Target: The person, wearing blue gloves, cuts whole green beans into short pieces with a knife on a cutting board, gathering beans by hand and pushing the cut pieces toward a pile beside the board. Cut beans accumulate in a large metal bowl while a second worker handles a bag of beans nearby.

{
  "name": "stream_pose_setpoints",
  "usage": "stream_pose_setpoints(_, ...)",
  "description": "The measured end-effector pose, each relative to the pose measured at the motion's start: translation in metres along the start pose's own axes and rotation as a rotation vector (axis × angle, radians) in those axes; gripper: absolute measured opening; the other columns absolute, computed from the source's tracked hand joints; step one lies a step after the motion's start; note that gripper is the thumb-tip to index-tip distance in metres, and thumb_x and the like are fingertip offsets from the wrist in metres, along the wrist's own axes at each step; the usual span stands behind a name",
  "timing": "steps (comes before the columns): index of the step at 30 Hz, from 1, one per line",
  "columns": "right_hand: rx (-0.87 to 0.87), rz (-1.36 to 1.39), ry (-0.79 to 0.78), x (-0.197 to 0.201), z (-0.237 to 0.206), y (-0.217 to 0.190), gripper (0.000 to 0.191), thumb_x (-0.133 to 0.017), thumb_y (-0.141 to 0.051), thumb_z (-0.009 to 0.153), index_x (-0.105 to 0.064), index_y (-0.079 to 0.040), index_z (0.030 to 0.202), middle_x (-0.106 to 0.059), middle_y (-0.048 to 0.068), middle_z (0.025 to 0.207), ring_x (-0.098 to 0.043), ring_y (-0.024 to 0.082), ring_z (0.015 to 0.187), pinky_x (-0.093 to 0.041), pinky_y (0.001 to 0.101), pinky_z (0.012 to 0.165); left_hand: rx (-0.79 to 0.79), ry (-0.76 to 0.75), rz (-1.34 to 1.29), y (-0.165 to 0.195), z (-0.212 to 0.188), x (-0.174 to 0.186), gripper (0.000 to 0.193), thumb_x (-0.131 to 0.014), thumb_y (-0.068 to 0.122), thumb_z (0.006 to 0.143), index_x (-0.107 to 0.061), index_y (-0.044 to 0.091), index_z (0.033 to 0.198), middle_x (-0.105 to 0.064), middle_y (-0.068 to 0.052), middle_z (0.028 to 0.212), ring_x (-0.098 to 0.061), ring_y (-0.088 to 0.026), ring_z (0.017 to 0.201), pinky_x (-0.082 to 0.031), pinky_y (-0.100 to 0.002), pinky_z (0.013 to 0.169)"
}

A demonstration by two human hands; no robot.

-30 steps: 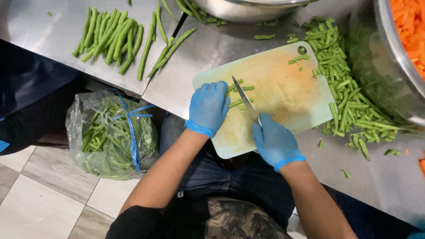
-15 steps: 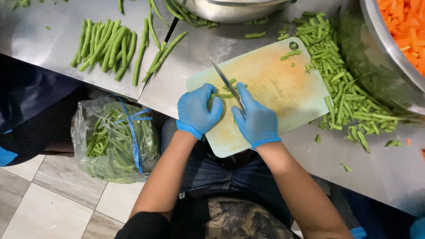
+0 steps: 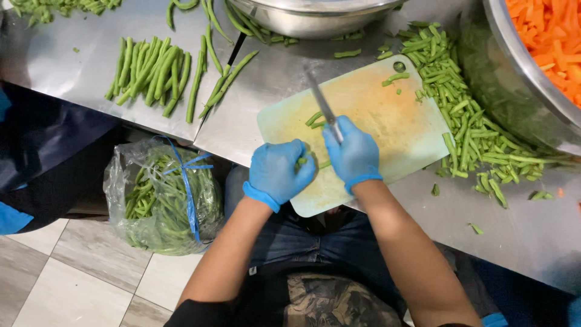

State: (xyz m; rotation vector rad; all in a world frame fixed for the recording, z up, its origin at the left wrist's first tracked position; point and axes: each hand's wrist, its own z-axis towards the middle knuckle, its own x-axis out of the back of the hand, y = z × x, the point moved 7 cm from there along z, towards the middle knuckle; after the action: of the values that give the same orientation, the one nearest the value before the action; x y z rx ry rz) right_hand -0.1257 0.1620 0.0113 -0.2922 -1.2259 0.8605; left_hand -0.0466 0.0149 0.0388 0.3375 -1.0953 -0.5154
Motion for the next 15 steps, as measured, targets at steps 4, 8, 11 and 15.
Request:
stream_pose_setpoints(4,0.070,0.062,-0.009,0.012,0.020,0.006,0.017,-0.074,-0.027,0.093,-0.070,-0.015,0.105,-0.067,0.012,0.097,-0.069,0.035,0.081,-0.056,0.0454,0.071,-0.131,-0.084,0.043,0.027,-0.005,-0.021,0.016,-0.066,0.027,0.090,-0.063,0.012,0.093,-0.063,-0.013,0.087,-0.066,-0.033,0.069,-0.051,-0.049,0.055)
stream_pose_setpoints(8,0.443,-0.066,-0.213,0.000,0.037,-0.007,0.020,-0.072,-0.023,0.087,-0.071,-0.014,0.104,-0.061,0.013,0.132,-0.068,0.037,0.090,-0.055,0.0469,0.074,-0.112,-0.159,0.143,0.026,-0.005,-0.055,0.012,-0.061,0.020,0.090,-0.062,0.011,0.097,-0.063,-0.015,0.097,-0.067,-0.031,0.069,-0.052,-0.048,0.049)
stream_pose_setpoints(11,0.441,-0.184,-0.407,-0.019,0.044,-0.004,0.021,-0.066,-0.028,0.093,-0.065,-0.013,0.108,-0.065,0.012,0.108,-0.065,0.040,0.090,-0.054,0.0500,0.073,-0.144,-0.165,0.106,0.023,-0.005,-0.065,0.012,-0.057,0.018,0.092,-0.065,0.015,0.102,-0.063,-0.014,0.093,-0.069,-0.032,0.073,-0.053,-0.048,0.054)
stream_pose_setpoints(15,0.351,-0.425,-0.445,-0.037,0.051,-0.006,0.044,-0.060,-0.043,0.091,-0.065,-0.029,0.132,-0.069,0.007,0.125,-0.070,0.037,0.097,-0.056,0.0515,0.080,-0.107,-0.203,0.079,0.016,-0.008,-0.061,0.023,-0.050,0.023,0.094,-0.064,0.021,0.112,-0.069,-0.009,0.103,-0.071,-0.034,0.079,-0.055,-0.052,0.059)
